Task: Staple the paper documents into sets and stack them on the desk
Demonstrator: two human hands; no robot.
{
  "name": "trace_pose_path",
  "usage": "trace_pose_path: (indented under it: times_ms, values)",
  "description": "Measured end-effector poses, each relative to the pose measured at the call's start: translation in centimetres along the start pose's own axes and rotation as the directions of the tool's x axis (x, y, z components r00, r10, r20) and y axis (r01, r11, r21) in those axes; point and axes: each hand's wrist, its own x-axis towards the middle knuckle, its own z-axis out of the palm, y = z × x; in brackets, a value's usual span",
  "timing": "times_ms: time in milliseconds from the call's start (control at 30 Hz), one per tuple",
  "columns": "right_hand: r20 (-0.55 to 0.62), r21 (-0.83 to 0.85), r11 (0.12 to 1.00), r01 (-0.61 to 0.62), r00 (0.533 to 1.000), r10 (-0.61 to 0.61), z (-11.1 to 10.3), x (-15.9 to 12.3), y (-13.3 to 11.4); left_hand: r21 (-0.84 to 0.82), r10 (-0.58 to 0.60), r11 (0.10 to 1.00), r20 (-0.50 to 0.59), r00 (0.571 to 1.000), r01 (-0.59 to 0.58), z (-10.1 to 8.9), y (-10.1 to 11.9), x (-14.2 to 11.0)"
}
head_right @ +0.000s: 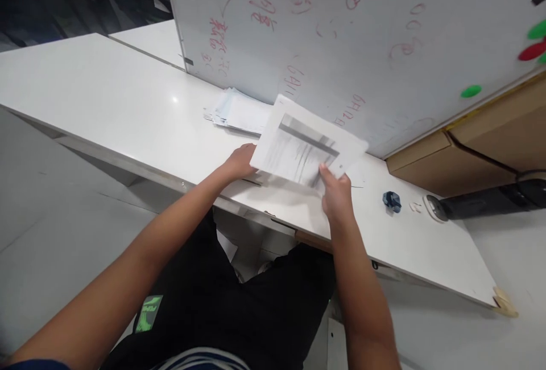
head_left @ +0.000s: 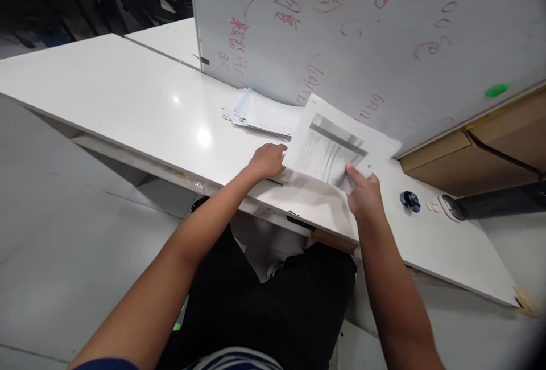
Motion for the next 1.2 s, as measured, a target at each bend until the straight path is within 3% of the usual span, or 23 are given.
trace_pose_path:
  times_ms: [100,200,333,433,533,600,667,733,833,900,1067,1200]
  values:
    - [0.072,-0.161,0.986,0.033,0.997,-0.022,5.4,6.6,0.0,-0.060,0.003,0.998,-0.017,1.000,-0.004,0.0,-0.2,-0.1]
    - [0.142,-0.312,0.948,0.069,0.990,-0.026,10.4,11.4,0.7,-0.118,0.020,0.993,-0.025,0.999,-0.023,0.1,-0.4,-0.1]
    - [0.171,-0.459,0.884,0.093,0.985,-0.014,14.8,13.8,2.5,-0.179,0.025,0.983,-0.069,0.997,-0.037,0.2,-0.7,-0.1]
    - [0.165,-0.619,0.756,0.213,0.976,-0.140,15.7,13.3,3.6,-0.202,0.033,0.978,-0.067,0.997,-0.046,0.2,-0.8,-0.3]
    - [0.164,-0.761,0.547,0.347,0.920,-0.356,14.3,11.5,3.6,-0.199,0.033,0.979,-0.071,0.997,-0.047,0.2,-0.9,-0.4]
    - [0.215,-0.809,0.421,0.410,0.873,-0.437,11.8,9.9,3.3,-0.183,0.018,0.983,-0.085,0.996,-0.033,0.4,-0.8,-0.5]
    - [0.316,-0.836,0.289,0.466,0.841,-0.440,8.1,8.1,3.3,-0.163,-0.007,0.987,-0.103,0.995,-0.010,0.6,-0.6,-0.6]
    - [0.343,-0.869,0.217,0.444,0.858,-0.382,4.0,6.6,3.8,-0.139,-0.033,0.990,-0.138,0.990,0.013,0.7,-0.5,-0.6]
    - [0.291,-0.902,0.273,0.334,0.938,-0.188,-1.3,4.8,5.3,-0.097,-0.083,0.993,-0.213,0.974,0.063,0.8,-0.3,-0.6]
    - [0.277,-0.901,0.329,0.282,0.959,-0.064,-3.2,4.0,6.3,-0.070,-0.143,0.989,-0.260,0.955,0.130,0.7,-0.1,-0.6]
    - [0.261,-0.889,0.386,0.247,0.965,-0.016,-3.5,3.0,6.5,-0.042,-0.352,0.931,-0.365,0.862,0.362,0.7,0.7,-0.9]
    - [0.285,-0.883,0.393,0.259,0.959,0.009,-3.2,3.0,6.2,-0.116,-0.467,0.869,-0.515,0.719,0.481,0.7,1.1,-0.9]
